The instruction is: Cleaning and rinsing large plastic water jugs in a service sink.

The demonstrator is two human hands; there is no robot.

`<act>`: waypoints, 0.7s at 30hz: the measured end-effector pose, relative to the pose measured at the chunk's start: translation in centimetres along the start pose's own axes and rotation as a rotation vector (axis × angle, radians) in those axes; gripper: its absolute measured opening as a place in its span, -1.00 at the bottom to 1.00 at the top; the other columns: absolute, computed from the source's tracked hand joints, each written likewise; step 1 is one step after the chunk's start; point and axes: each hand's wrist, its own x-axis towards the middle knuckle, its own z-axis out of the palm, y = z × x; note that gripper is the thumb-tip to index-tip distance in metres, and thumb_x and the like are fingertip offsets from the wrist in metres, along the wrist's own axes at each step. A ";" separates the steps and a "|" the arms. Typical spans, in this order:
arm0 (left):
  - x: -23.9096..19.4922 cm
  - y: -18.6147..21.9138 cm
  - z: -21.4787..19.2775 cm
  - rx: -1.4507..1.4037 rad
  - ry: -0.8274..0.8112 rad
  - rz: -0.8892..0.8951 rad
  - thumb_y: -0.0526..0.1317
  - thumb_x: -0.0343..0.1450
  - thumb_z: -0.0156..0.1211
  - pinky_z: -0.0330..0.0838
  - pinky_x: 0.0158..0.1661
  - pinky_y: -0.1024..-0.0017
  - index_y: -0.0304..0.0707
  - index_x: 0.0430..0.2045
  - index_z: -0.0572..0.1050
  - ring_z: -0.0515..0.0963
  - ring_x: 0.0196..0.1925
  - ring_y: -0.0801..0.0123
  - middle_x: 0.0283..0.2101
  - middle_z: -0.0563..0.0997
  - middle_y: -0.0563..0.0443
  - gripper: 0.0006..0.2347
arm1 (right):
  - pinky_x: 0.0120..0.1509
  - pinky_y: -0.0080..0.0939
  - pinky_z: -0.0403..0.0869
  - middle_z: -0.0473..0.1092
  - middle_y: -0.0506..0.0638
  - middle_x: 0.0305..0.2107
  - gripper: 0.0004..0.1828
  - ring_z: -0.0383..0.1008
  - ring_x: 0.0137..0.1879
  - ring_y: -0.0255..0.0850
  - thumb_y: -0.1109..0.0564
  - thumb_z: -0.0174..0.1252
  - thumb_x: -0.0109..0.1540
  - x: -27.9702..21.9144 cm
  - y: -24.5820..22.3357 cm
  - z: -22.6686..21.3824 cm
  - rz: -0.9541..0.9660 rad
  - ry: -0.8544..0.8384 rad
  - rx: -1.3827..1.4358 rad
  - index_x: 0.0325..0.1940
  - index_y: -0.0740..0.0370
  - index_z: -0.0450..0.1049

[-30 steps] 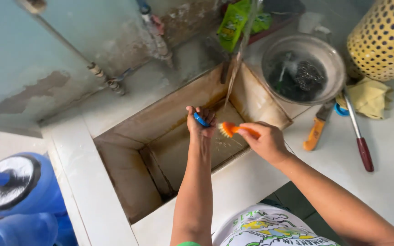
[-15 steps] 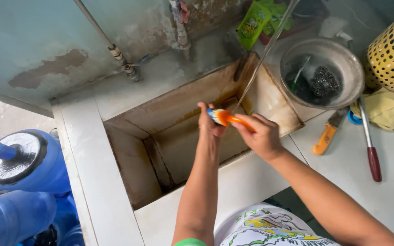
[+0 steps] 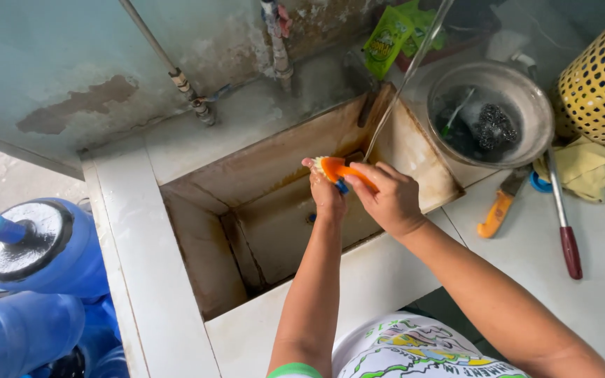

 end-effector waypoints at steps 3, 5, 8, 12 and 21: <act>1.5 0.6 -0.9 -0.186 -0.028 0.043 0.24 0.54 -0.20 0.19 -0.41 0.41 -0.15 -0.57 0.34 0.24 -0.48 0.43 -0.53 0.28 0.17 -0.51 | -0.30 -0.14 0.47 0.50 0.07 -0.43 -0.78 0.51 -0.39 -0.02 0.14 0.36 0.25 -1.1 0.5 -0.5 -0.054 -0.032 -0.021 -0.04 0.22 0.64; 3.4 0.1 -2.5 -0.337 -0.487 0.180 0.24 0.68 -0.13 0.24 -0.44 0.42 -0.14 -0.62 0.26 0.26 -0.51 0.41 -0.55 0.27 0.14 -0.45 | -0.34 -0.14 0.49 0.52 0.03 -0.46 -0.77 0.54 -0.44 -0.07 0.12 0.36 0.21 -2.8 1.5 -1.6 -0.002 -0.121 -0.035 -0.07 0.19 0.64; 4.3 -1.3 -2.5 -0.237 -0.444 0.181 0.22 0.69 0.00 0.27 -0.40 0.41 -0.15 -0.59 0.26 0.30 -0.48 0.42 -0.53 0.30 0.13 -0.47 | -0.27 -0.18 0.51 0.54 0.05 -0.34 -0.75 0.56 -0.35 -0.07 0.13 0.33 0.23 -2.4 1.7 -1.7 0.021 -0.056 0.035 -0.02 0.21 0.60; 0.8 -1.8 0.5 -0.255 -0.169 -0.089 -0.03 0.42 0.14 0.40 -0.18 0.46 -0.16 -0.31 0.50 0.52 -0.23 0.42 -0.31 0.55 0.12 -0.79 | -0.18 -0.16 0.52 0.54 0.08 -0.27 -0.78 0.57 -0.25 -0.02 0.16 0.31 0.30 0.2 0.4 -0.5 -0.047 0.052 0.060 0.01 0.24 0.58; 3.5 -0.4 -2.0 -0.599 -0.673 -0.201 -0.28 0.55 0.15 0.45 -0.16 0.22 -0.17 -0.27 0.42 0.54 -0.14 0.17 -0.17 0.50 -0.06 -0.95 | -0.18 -0.21 0.53 0.56 0.09 -0.30 -0.77 0.60 -0.28 -0.07 0.13 0.33 0.25 -3.1 3.5 -0.1 0.154 -0.067 0.095 -0.03 0.24 0.61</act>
